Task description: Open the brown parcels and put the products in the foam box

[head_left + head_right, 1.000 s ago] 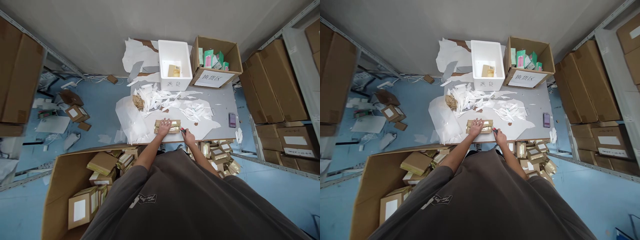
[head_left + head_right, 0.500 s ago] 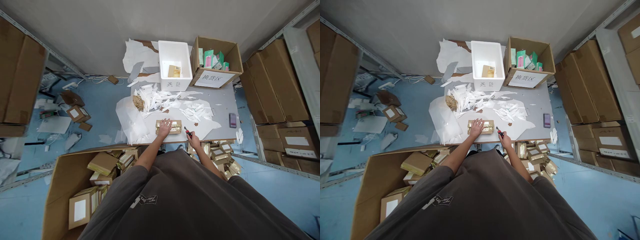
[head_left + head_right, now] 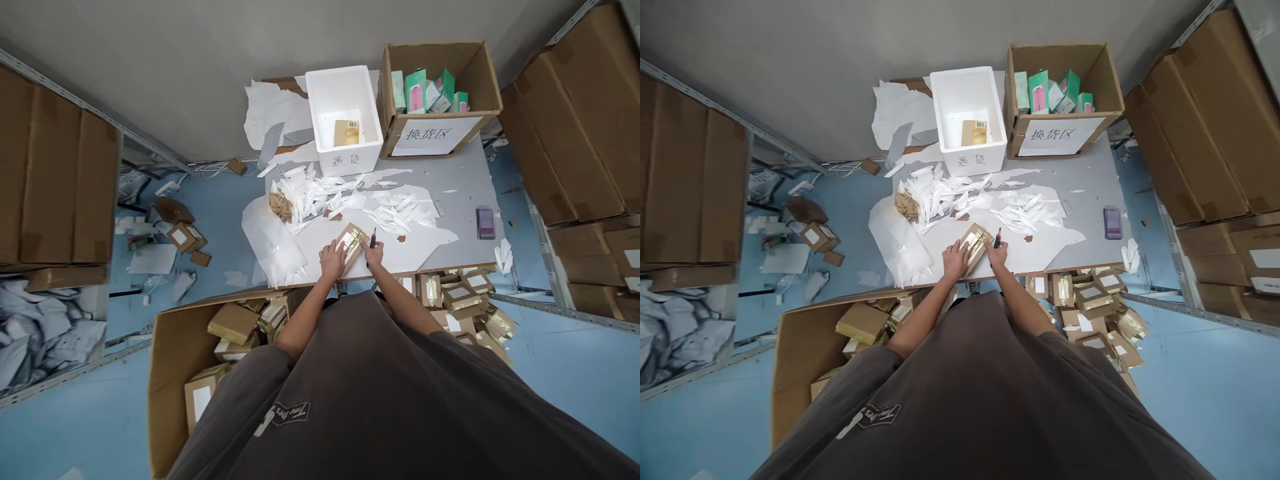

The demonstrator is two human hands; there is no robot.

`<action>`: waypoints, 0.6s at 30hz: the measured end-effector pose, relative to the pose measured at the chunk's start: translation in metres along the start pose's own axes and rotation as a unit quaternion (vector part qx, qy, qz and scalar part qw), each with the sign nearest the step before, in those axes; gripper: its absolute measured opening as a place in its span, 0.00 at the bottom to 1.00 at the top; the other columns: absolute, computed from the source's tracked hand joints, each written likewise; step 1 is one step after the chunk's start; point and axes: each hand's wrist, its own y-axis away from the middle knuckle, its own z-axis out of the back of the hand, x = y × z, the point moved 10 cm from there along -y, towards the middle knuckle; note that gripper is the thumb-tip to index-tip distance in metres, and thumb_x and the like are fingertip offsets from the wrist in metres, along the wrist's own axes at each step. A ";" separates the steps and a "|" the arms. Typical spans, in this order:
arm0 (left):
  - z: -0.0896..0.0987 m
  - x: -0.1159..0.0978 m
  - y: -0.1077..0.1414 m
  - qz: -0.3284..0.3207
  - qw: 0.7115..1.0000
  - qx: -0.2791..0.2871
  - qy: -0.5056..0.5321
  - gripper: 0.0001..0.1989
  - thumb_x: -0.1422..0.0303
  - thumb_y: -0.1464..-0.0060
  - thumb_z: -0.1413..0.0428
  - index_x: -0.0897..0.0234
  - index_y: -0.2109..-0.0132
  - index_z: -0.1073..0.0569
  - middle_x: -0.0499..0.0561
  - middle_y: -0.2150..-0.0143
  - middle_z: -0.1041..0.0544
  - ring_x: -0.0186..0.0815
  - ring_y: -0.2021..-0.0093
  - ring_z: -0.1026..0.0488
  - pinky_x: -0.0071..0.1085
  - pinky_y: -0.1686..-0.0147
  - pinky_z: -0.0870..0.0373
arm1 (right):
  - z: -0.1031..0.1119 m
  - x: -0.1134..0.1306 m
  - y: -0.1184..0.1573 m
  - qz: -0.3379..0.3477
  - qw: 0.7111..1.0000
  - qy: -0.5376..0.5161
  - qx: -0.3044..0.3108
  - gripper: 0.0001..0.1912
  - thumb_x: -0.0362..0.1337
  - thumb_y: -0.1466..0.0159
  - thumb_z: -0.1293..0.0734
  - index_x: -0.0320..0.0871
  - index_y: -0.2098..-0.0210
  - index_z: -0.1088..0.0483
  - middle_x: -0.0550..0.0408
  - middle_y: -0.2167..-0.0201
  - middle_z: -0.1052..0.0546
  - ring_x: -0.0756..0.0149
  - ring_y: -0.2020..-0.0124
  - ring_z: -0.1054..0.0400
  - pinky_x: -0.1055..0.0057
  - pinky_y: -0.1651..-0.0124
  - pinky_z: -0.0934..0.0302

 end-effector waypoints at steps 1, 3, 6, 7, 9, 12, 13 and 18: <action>0.000 0.005 0.001 0.005 1.000 0.009 0.003 0.27 0.57 0.26 0.49 0.55 0.25 0.30 0.61 0.22 0.34 0.58 0.29 0.34 0.56 0.31 0.37 | 0.002 0.006 -0.008 0.000 1.000 -0.010 -0.009 0.30 0.62 0.42 0.28 0.50 0.52 0.37 0.50 0.59 0.19 0.55 0.56 0.23 0.66 0.56 0.30; -0.002 0.016 0.001 0.028 0.999 0.027 0.021 0.34 0.56 0.30 0.43 0.59 0.22 0.36 0.64 0.23 0.33 0.57 0.29 0.32 0.51 0.32 0.34 | 0.004 0.013 -0.019 -0.008 0.999 -0.036 0.012 0.28 0.59 0.43 0.25 0.50 0.56 0.37 0.51 0.62 0.19 0.54 0.57 0.23 0.65 0.57 0.29; -0.008 0.039 -0.003 0.105 0.989 0.060 0.090 0.52 0.52 0.37 0.35 0.65 0.18 0.49 0.69 0.26 0.30 0.57 0.29 0.30 0.46 0.35 0.30 | 0.002 0.012 -0.018 -0.052 0.987 -0.121 0.097 0.20 0.55 0.39 0.28 0.50 0.62 0.38 0.54 0.69 0.22 0.57 0.64 0.24 0.66 0.61 0.29; -0.013 0.044 -0.004 0.125 0.982 0.075 0.121 0.55 0.50 0.39 0.34 0.66 0.17 0.52 0.70 0.27 0.30 0.57 0.29 0.29 0.45 0.37 0.29 | 0.001 0.009 -0.011 -0.067 0.976 -0.163 0.129 0.18 0.52 0.38 0.28 0.50 0.62 0.37 0.54 0.70 0.23 0.59 0.65 0.24 0.67 0.61 0.28; -0.022 0.046 -0.004 0.137 0.968 0.097 0.185 0.56 0.48 0.41 0.33 0.66 0.18 0.51 0.68 0.27 0.28 0.56 0.30 0.27 0.44 0.38 0.27 | -0.002 0.005 0.008 -0.086 0.948 -0.237 0.195 0.16 0.47 0.41 0.28 0.49 0.60 0.35 0.54 0.67 0.21 0.60 0.64 0.23 0.66 0.58 0.27; -0.029 0.038 -0.001 0.113 0.953 0.086 0.268 0.47 0.50 0.41 0.32 0.58 0.22 0.39 0.59 0.30 0.23 0.53 0.33 0.23 0.44 0.39 0.25 | -0.009 0.002 0.046 -0.092 0.906 -0.283 0.300 0.23 0.42 0.46 0.29 0.49 0.51 0.31 0.54 0.63 0.19 0.58 0.62 0.22 0.62 0.56 0.25; -0.031 0.037 0.002 0.112 0.948 0.076 0.288 0.44 0.51 0.42 0.31 0.56 0.24 0.36 0.56 0.31 0.21 0.53 0.34 0.22 0.44 0.39 0.24 | -0.009 0.002 0.056 -0.092 0.898 -0.284 0.322 0.26 0.41 0.48 0.29 0.49 0.48 0.29 0.54 0.63 0.19 0.57 0.61 0.22 0.61 0.55 0.24; -0.044 0.046 0.011 0.141 0.897 0.059 0.416 0.35 0.50 0.31 0.41 0.60 0.25 0.34 0.59 0.33 0.20 0.46 0.36 0.20 0.42 0.39 0.21 | 0.011 0.025 0.069 -0.055 0.883 -0.305 0.352 0.32 0.38 0.49 0.31 0.50 0.43 0.26 0.49 0.47 0.17 0.52 0.37 0.26 0.58 0.43 0.25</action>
